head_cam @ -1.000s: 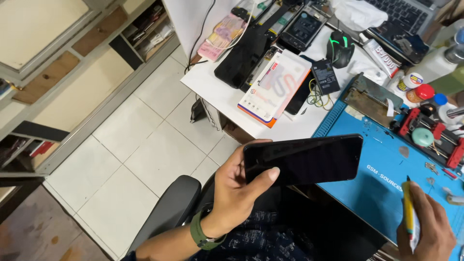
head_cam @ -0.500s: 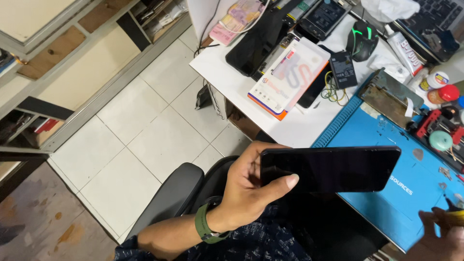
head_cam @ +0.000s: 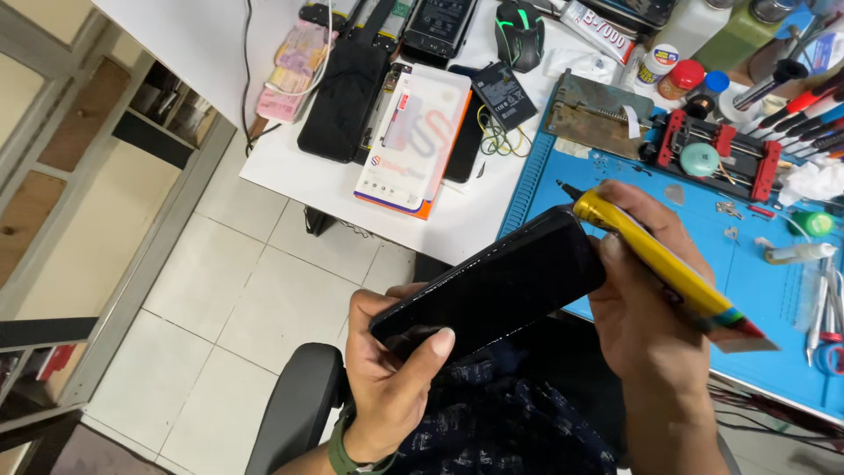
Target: The person applies glue from a yellow tube along the edges of a black smartphone. They then press the edges of the phone together with their fingers to secure the casing. Finally, the person picks up a blue smartphone and wipes its back surface with their hand.
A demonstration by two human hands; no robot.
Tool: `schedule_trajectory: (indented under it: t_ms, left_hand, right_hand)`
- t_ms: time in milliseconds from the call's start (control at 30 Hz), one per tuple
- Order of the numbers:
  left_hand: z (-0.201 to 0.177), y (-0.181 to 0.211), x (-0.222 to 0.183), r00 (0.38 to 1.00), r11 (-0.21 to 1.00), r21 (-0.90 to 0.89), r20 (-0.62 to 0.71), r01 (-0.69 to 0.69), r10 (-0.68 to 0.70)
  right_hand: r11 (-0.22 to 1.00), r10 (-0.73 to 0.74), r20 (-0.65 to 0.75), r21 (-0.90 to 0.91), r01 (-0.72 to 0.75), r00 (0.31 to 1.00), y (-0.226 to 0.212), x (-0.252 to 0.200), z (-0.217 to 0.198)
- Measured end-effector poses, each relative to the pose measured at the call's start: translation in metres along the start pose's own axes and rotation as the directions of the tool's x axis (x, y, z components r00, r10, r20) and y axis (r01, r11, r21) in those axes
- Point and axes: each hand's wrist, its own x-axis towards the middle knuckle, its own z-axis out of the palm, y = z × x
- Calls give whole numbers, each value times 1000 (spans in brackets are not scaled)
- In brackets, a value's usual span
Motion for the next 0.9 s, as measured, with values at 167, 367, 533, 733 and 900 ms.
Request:
schedule_trajectory:
  t_ms: [167,367,533,733,900]
  left_hand:
    - [3,4,4,998,989,143,35,40,-46]
    - [-1,37,31,814,953,127,498,274,-300]
    - [12,24,6,871,914,355,364,196,-329]
    - [16,31,4,930,865,499,293,49,-222]
    - [17,39,7,936,862,499,256,86,-242]
  right_hand:
    - [941,31,45,-339,-14,999,-10,9,-1]
    - [769,-21,554,-523,367,832,-48,33,-1]
    - [751,-49,555,-528,397,830,-45,11,2]
    - [555,124,280,-815,167,952,-64,-37,8]
    - [655,-16,472,-661,366,881,-67,-40,36]
